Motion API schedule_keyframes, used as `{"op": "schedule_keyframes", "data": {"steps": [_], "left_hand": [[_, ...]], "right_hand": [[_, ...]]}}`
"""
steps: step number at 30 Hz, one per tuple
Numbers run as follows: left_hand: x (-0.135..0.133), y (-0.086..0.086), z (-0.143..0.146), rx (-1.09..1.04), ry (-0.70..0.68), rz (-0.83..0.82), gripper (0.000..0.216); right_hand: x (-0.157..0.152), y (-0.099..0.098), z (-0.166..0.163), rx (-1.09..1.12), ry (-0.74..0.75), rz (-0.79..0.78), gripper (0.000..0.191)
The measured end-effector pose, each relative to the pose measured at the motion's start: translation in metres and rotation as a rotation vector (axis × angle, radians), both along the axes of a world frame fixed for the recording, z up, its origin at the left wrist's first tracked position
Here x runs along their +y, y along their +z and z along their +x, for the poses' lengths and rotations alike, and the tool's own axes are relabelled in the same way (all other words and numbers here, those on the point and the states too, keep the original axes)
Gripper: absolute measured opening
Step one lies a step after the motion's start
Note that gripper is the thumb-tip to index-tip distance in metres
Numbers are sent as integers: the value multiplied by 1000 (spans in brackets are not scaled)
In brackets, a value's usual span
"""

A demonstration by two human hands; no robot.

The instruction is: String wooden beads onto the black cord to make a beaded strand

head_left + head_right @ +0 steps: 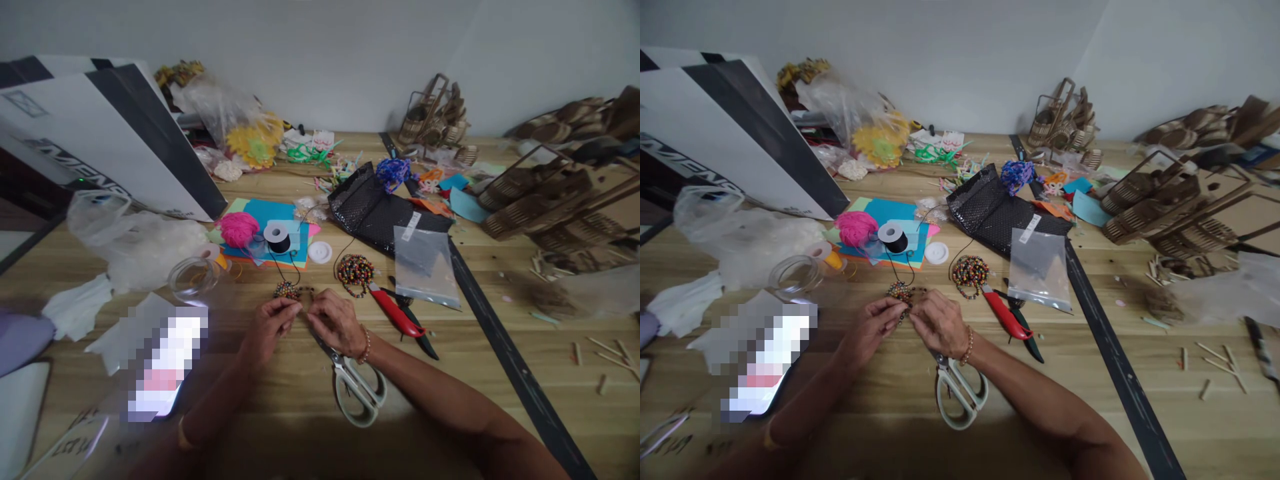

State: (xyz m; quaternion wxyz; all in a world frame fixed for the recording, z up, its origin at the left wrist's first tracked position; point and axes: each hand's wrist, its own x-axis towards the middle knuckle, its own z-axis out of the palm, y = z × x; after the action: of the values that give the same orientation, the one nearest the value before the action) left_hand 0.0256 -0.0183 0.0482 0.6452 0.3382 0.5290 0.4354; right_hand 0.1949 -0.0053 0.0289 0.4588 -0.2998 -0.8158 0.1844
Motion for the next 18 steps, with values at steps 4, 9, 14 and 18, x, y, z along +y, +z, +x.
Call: {"op": "schedule_keyframes", "data": {"steps": [4,9,14,18], "left_hand": [[0,-2,-1,21,-2,26,29],[-1,-1,-1,41,-2,52,27],[-2,2,0,78,-14,65,29],[-2,4,-1,116,-24,71,28]], "right_hand": [[0,1,0,-8,-5,0,6],[0,0,1,-11,-1,-25,7],[0,-3,1,-6,-2,-9,6],[1,-2,0,-8,-11,14,6]]}}
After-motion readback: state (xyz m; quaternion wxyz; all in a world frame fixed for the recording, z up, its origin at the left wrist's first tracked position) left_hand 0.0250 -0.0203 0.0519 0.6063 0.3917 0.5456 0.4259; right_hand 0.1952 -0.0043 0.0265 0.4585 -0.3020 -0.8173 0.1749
